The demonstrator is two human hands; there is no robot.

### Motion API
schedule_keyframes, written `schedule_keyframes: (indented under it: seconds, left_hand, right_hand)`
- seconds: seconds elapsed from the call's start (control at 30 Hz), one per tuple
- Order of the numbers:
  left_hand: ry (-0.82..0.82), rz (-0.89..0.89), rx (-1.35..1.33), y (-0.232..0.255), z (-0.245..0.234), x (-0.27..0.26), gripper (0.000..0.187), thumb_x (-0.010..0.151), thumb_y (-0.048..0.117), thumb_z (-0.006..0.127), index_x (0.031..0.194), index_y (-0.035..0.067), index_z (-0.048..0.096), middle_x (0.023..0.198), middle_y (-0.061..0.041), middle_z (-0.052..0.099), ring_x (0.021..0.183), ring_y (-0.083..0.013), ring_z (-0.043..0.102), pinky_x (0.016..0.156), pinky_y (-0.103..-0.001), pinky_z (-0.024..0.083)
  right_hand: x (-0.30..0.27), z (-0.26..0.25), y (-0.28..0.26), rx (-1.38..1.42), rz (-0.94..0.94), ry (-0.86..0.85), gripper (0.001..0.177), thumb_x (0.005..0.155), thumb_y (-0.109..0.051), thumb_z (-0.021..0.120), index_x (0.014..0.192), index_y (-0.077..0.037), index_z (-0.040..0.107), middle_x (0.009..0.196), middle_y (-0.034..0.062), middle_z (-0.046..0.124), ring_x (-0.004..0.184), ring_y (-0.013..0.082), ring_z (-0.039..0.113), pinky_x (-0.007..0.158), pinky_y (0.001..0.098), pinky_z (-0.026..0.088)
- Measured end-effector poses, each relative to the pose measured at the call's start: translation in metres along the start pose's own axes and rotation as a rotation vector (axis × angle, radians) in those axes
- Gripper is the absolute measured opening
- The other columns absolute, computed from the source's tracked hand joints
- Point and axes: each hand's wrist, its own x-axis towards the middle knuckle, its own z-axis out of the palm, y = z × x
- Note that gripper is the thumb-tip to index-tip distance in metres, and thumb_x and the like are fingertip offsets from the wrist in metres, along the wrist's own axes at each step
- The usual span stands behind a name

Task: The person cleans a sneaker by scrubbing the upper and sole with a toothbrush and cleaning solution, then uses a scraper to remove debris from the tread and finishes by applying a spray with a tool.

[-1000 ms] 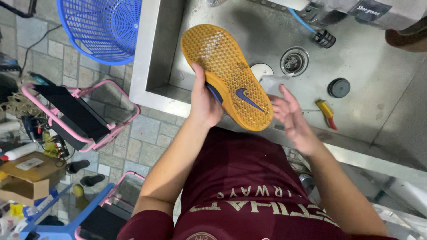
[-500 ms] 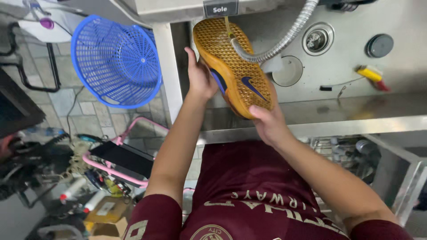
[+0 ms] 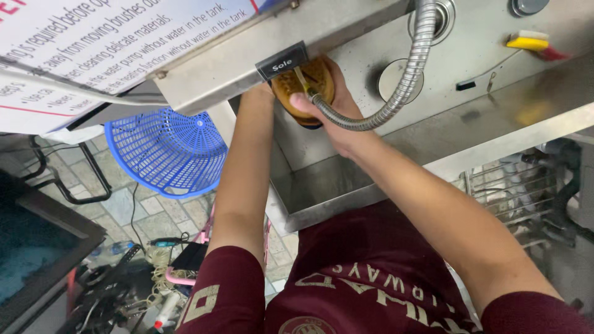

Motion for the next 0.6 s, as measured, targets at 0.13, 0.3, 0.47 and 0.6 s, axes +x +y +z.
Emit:
schedule_keyframes:
  seconds: [0.13, 0.3, 0.47, 0.6]
  left_hand:
    - [0.036, 0.015, 0.001, -0.007, -0.006, 0.005, 0.065, 0.103, 0.056, 0.039, 0.131, 0.002, 0.06, 0.131, -0.019, 0.065, 0.121, -0.037, 0.061, 0.11, -0.053, 0.047]
    - [0.026, -0.087, 0.011, -0.031, -0.017, 0.006, 0.064, 0.103, 0.056, 0.04, 0.131, 0.002, 0.06, 0.131, -0.019, 0.065, 0.121, -0.0365, 0.062, 0.108, -0.052, 0.048]
    - [0.004, -0.167, 0.038, -0.044, -0.008, -0.01, 0.063, 0.104, 0.055, 0.04, 0.131, 0.002, 0.06, 0.13, -0.019, 0.065, 0.12, -0.036, 0.062, 0.107, -0.052, 0.049]
    - [0.017, -0.11, 0.009, -0.037, -0.005, -0.005, 0.062, 0.104, 0.055, 0.041, 0.13, 0.001, 0.06, 0.129, -0.019, 0.065, 0.119, -0.0356, 0.063, 0.106, -0.052, 0.05]
  right_hand:
    - [-0.023, 0.003, 0.002, -0.051, -0.073, -0.026, 0.102, 0.082, -0.025, 0.083, 0.159, -0.004, 0.019, 0.156, 0.0167, 0.039, 0.15, 0.0284, 0.038, 0.124, 0.0424, 0.034]
    - [-0.05, -0.015, 0.022, -0.114, -0.168, -0.077, 0.103, 0.085, -0.019, 0.085, 0.161, -0.004, 0.017, 0.162, 0.0146, 0.035, 0.155, 0.0253, 0.033, 0.129, 0.0431, 0.03]
    - [-0.076, -0.036, 0.032, -0.21, -0.226, -0.178, 0.109, 0.079, -0.009, 0.086, 0.161, -0.006, 0.016, 0.164, 0.0113, 0.031, 0.156, 0.0235, 0.029, 0.129, 0.0423, 0.027]
    - [-0.06, -0.034, 0.037, -0.215, -0.215, -0.142, 0.106, 0.078, -0.01, 0.082, 0.161, -0.008, 0.017, 0.158, 0.0108, 0.034, 0.15, 0.0232, 0.035, 0.123, 0.0423, 0.033]
